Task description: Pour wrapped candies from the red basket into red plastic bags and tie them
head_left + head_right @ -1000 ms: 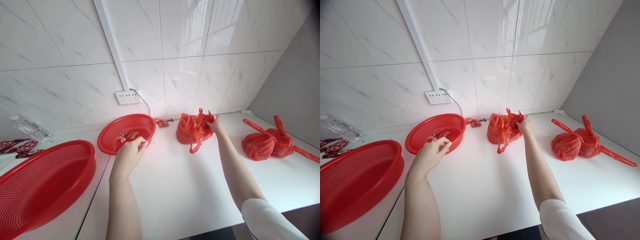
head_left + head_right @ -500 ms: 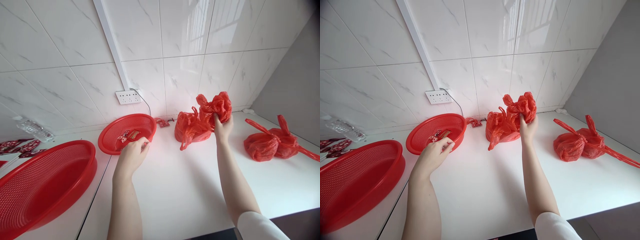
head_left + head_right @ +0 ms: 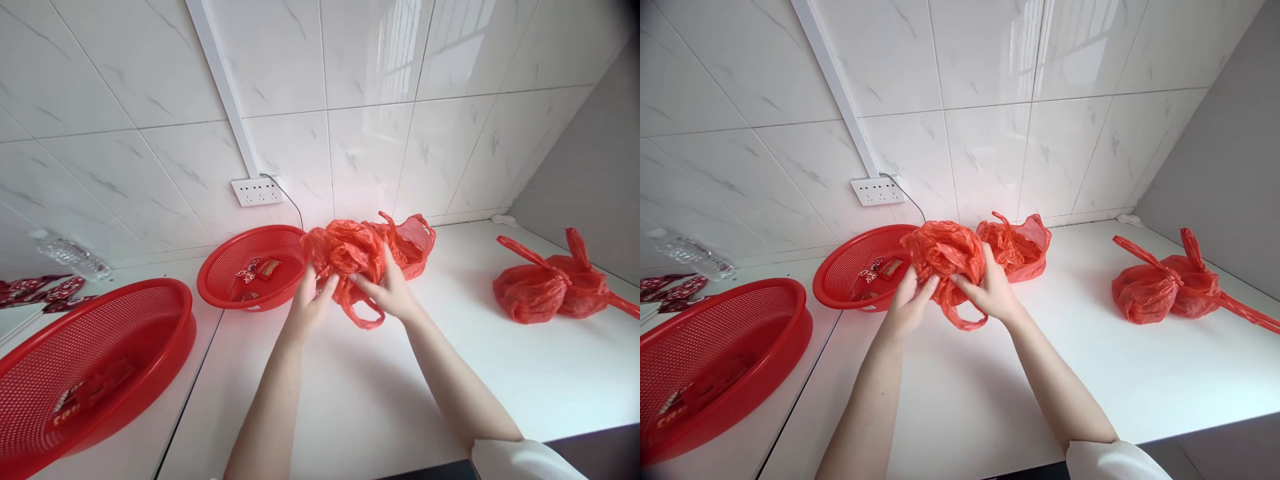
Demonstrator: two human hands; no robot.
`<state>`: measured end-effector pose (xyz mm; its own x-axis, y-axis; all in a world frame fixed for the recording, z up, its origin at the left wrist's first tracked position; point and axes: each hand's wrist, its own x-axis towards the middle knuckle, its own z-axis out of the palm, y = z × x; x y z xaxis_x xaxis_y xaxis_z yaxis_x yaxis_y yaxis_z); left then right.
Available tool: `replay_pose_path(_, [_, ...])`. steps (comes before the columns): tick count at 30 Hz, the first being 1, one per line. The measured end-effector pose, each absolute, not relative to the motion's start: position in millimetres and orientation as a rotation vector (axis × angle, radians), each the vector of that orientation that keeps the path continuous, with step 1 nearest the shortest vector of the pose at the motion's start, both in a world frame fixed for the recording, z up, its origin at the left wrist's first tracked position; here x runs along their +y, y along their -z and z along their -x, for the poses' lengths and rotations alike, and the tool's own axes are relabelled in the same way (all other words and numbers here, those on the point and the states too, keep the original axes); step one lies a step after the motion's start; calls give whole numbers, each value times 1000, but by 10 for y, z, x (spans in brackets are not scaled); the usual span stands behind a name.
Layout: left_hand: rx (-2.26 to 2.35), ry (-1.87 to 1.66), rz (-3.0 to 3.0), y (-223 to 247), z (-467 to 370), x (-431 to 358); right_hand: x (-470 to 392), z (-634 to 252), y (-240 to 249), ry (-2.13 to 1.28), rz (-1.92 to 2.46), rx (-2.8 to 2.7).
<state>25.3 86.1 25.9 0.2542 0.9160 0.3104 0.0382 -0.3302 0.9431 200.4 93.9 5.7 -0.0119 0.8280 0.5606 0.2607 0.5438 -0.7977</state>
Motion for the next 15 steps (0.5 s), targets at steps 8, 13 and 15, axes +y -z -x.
replay_pose_path(8, [931, -1290, -1343, -200, -172, 998, 939, -2284, -143, -877, 925, -1545])
replay_pose_path(13, [1014, -1224, -1418, -186, -10, 1079, 1048, -2675, -126, -659, 1084, -1152])
replay_pose_path(15, [1057, -1270, -1413, -184, 58, 1108, 1091, -2816, -108, -424, 1123, -945])
